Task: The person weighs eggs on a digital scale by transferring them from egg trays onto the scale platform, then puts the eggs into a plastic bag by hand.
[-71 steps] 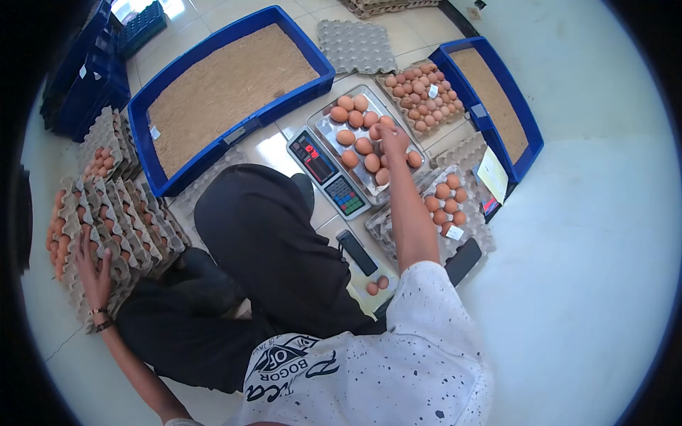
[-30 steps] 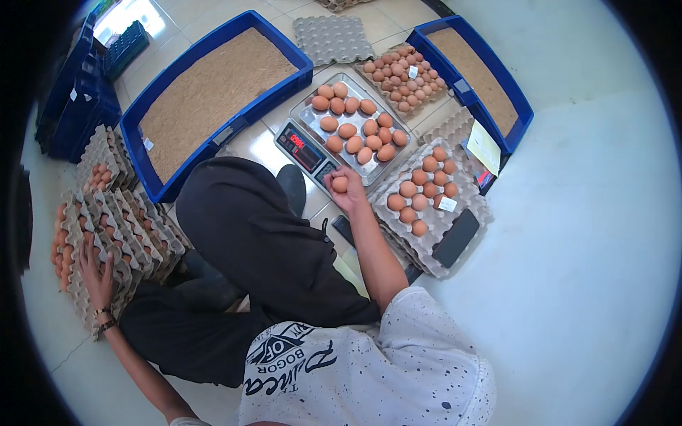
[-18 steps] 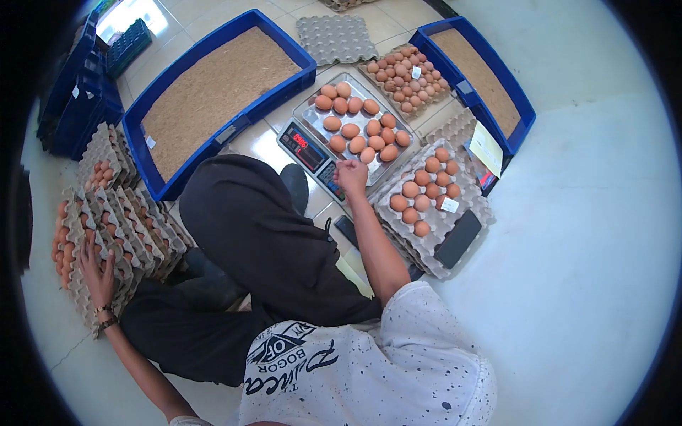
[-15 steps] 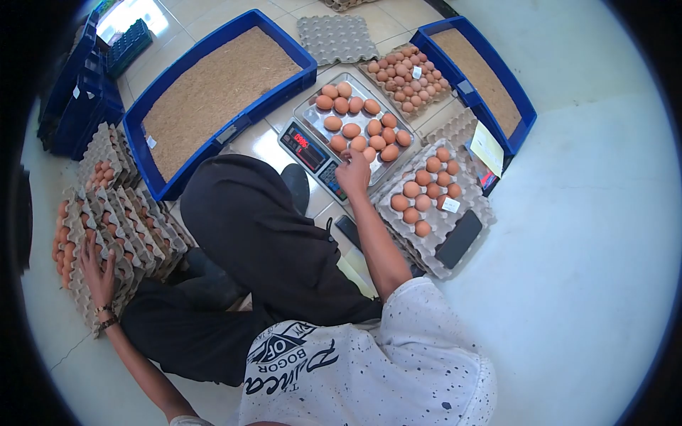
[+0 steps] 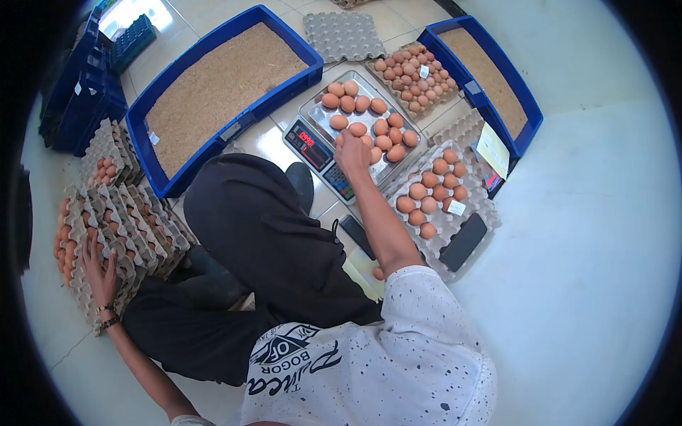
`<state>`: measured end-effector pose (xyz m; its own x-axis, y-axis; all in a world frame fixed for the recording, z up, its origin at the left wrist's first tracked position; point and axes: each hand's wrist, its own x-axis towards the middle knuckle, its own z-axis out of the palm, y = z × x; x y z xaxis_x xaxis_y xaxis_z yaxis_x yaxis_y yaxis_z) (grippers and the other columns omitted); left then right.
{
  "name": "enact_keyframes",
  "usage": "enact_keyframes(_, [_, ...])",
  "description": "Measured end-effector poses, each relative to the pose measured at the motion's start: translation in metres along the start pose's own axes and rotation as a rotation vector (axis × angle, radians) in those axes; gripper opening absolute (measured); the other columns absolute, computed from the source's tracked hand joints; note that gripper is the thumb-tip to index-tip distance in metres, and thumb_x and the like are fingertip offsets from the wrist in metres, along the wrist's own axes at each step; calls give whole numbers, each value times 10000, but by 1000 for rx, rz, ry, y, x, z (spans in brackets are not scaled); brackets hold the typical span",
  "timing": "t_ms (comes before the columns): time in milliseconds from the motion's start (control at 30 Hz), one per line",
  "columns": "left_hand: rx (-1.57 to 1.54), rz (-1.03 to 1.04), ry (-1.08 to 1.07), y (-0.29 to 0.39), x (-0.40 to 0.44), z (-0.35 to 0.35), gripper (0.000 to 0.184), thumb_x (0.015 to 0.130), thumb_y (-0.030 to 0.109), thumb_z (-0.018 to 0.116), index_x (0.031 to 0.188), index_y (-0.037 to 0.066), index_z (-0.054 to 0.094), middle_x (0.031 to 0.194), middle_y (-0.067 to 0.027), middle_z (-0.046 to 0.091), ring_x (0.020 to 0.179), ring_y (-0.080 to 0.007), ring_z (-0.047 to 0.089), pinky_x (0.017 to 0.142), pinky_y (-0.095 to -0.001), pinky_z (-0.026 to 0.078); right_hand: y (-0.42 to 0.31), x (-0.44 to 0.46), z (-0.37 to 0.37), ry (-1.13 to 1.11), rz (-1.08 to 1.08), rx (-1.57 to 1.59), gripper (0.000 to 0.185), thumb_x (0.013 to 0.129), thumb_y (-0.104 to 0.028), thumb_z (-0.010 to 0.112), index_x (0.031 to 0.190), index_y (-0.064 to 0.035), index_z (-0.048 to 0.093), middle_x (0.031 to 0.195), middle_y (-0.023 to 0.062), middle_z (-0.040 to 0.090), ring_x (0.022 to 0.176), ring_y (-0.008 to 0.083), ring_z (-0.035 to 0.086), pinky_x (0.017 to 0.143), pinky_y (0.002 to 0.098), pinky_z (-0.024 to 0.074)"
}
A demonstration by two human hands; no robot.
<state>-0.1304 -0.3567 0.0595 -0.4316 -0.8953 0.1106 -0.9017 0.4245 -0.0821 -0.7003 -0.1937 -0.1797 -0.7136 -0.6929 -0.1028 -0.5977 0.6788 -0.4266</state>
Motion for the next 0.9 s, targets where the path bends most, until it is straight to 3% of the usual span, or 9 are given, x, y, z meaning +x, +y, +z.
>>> enact_keyframes(167, [18,10,7,-1,0,1,523,906,296,596,1371,110,446,1437,-178,351,1345,-351,297,1088,-445,282,-7,-6,-8,27,23,42,292,789,-201,624,1052,-77,601,858,187,663,847,354,645,729,440,507])
enact_keyframes(267, [0,8,13,-2,-1,-1,525,905,290,596,1372,107,444,1435,-178,355,1342,-353,302,1092,-446,272,-11,-14,-7,264,-70,518,281,813,-205,597,1056,-63,578,804,150,667,767,257,671,644,395,519])
enact_keyframes(300, [-7,10,23,0,-1,-1,525,902,285,597,1372,106,445,1432,-178,359,1342,-353,304,1092,-445,270,-7,-18,-13,-36,239,815,306,827,-194,597,1091,-46,552,842,154,649,688,167,647,553,316,506])
enact_keyframes(400, [77,50,64,7,0,-6,520,892,264,603,1364,104,455,1422,-174,376,1336,-350,318,1090,-446,270,-6,-34,-32,-249,370,1595,318,835,-152,587,1127,-45,517,878,161,613,604,140,595,495,261,475])
enact_keyframes(500, [68,111,153,27,6,-25,508,870,211,621,1342,91,478,1402,-155,412,1322,-325,349,1086,-447,269,-35,-57,-79,-488,271,1901,373,834,-121,580,1186,-46,484,880,142,581,548,139,546,468,240,455])
enact_keyframes(600, [-372,151,129,79,19,-59,492,853,146,628,1319,59,495,1368,-134,460,1278,-285,419,1064,-436,308,-75,-68,-124,-528,68,1797,409,841,-119,586,1224,-33,472,859,119,580,546,126,529,464,234,447])
enact_keyframes(700, [-779,231,0,135,23,-93,467,854,90,613,1302,23,503,1336,-120,496,1211,-248,500,1023,-411,384,-133,-74,-171,-478,-315,1470,446,784,-42,664,1204,-24,512,935,143,617,587,77,557,489,198,448])
enact_keyframes(833, [-1516,265,-139,209,29,-128,481,885,102,604,1339,27,465,1296,-138,515,1181,-216,527,913,-330,494,-220,-96,-220,-424,-708,1194,435,720,-16,741,1128,-18,589,974,112,636,575,35,538,527,162,428])
enact_keyframes(900, [-1721,232,-101,221,34,-129,520,895,122,602,1366,-3,420,1326,-164,483,1162,-235,541,924,-350,485,-255,-104,-228,-370,-927,1020,446,707,-37,761,1127,-29,612,963,79,648,552,20,505,531,170,414])
